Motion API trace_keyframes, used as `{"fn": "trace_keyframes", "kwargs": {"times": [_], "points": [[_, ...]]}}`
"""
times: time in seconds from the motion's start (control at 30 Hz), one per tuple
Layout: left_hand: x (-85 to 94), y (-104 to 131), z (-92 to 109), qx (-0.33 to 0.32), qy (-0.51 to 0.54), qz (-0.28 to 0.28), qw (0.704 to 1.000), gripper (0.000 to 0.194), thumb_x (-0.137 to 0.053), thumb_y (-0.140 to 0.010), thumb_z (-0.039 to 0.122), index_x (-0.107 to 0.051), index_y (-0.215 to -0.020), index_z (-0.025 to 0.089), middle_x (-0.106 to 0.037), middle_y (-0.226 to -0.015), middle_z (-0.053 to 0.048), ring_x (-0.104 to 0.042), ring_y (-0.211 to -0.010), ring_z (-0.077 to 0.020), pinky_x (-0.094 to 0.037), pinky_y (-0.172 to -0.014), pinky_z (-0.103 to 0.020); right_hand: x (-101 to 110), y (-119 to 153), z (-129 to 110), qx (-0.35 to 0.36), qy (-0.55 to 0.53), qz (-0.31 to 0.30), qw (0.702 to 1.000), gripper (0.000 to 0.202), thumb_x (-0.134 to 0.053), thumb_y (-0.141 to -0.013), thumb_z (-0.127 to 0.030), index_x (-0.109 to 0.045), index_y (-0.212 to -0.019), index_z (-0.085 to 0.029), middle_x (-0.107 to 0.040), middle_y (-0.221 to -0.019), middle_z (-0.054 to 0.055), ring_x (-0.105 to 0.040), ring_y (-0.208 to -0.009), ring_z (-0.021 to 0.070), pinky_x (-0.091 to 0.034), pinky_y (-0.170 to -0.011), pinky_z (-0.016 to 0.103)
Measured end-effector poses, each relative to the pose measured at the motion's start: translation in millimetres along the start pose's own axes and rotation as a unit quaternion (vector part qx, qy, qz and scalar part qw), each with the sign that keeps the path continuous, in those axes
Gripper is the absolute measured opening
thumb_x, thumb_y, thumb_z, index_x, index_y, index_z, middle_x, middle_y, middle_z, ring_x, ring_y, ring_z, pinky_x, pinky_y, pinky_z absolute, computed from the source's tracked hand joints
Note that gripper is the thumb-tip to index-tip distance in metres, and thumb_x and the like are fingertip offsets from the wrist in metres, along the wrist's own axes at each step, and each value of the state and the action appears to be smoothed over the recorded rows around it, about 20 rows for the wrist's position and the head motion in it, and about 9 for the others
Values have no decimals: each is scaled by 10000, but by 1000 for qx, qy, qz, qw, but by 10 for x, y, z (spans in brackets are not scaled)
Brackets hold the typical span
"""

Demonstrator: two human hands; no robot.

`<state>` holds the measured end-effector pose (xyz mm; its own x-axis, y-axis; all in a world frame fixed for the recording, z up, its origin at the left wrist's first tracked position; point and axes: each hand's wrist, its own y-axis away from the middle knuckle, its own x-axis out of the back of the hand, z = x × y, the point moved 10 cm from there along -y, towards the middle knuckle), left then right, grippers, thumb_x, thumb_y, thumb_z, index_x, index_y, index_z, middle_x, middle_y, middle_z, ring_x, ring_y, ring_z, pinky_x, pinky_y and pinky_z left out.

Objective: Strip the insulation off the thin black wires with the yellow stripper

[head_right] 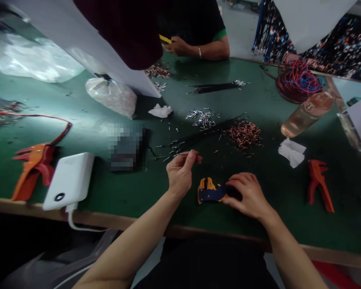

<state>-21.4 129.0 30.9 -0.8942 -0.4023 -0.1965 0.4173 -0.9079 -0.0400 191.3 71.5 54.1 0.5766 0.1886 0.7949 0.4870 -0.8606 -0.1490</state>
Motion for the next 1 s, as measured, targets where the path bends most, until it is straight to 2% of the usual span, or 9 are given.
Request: {"fn": "trace_keyframes", "kwargs": {"times": [0.07, 0.13, 0.33, 0.43, 0.53, 0.6, 0.73, 0.83, 1.0], "points": [[34, -31, 11, -9, 4, 12, 1000, 343, -773, -722, 504, -737, -724, 164, -709, -613, -21, -616, -525, -112, -516, -537, -240, -191, 31, -101, 19, 47, -74, 996, 594, -748, -763, -571, -645, -1195, -177, -684, -1162, 145, -624, -1078, 336, -469, -941, 530], [77, -64, 22, -19, 12, 28, 999, 341, -773, -721, 506, -737, -724, 166, -707, -613, -17, -619, -529, -112, -515, -542, -240, -272, 63, -99, 8, 89, -95, 992, 701, -778, -733, -552, -593, -1279, -153, -652, -1211, 167, -593, -1114, 358, -462, -948, 542], [148, -127, 45, -28, 29, 54, 998, 342, -783, -706, 506, -739, -742, 169, -737, -703, -28, -650, -580, -117, -542, -597, -253, -216, 102, -3, -3, 113, -44, 993, 429, -644, -858, -343, -620, -1246, -161, -667, -1148, 181, -588, -1072, 364, -494, -893, 558], [142, -120, 68, -33, 26, 51, 998, 317, -778, -720, 487, -743, -744, 173, -745, -719, -29, -646, -582, -110, -543, -607, -249, -73, 101, 63, -18, 33, -4, 999, 416, -640, -858, -375, -641, -1228, -185, -672, -1138, 172, -611, -1062, 352, -513, -902, 551], [130, -89, 94, -44, 8, 45, 998, 292, -773, -734, 466, -745, -735, 175, -745, -712, -32, -647, -588, -114, -537, -597, -245, 79, 110, 185, -80, -117, 42, 989, 410, -621, -878, -424, -646, -1234, -222, -657, -1210, 143, -633, -1102, 314, -533, -936, 475], [101, -58, 108, -51, -14, 32, 998, 276, -766, -748, 451, -748, -738, 175, -745, -712, -35, -654, -595, -121, -538, -590, -246, 80, 124, 246, -124, -248, 53, 959, 409, -573, -904, -480, -658, -1210, -223, -685, -1183, 124, -661, -1081, 296, -549, -924, 432], [-16, 32, 177, -77, -83, -13, 994, 227, -736, -792, 408, -761, -732, 190, -753, -716, -37, -686, -627, -141, -551, -606, -253, -117, 147, 242, -178, -460, 34, 869, 505, -601, -854, -577, -669, -1168, -188, -731, -1077, 132, -711, -919, 301, -581, -835, 447], [-121, 120, 248, -104, -129, -48, 985, 190, -717, -817, 369, -774, -742, 204, -760, -710, -36, -705, -649, -157, -564, -632, -263, -208, 154, 234, -193, -502, 36, 842, 519, -672, -802, -557, -670, -1159, -181, -727, -1070, 142, -709, -897, 302, -582, -807, 455], [-283, 245, 272, -117, -140, -108, 977, 147, -707, -828, 313, -781, -750, 213, -773, -725, -40, -716, -636, -163, -590, -657, -274, -218, 142, 235, -212, -467, 39, 858, 440, -688, -798, -510, -696, -1096, -185, -733, -1018, 111, -698, -905, 283, -570, -804, 404]]}}
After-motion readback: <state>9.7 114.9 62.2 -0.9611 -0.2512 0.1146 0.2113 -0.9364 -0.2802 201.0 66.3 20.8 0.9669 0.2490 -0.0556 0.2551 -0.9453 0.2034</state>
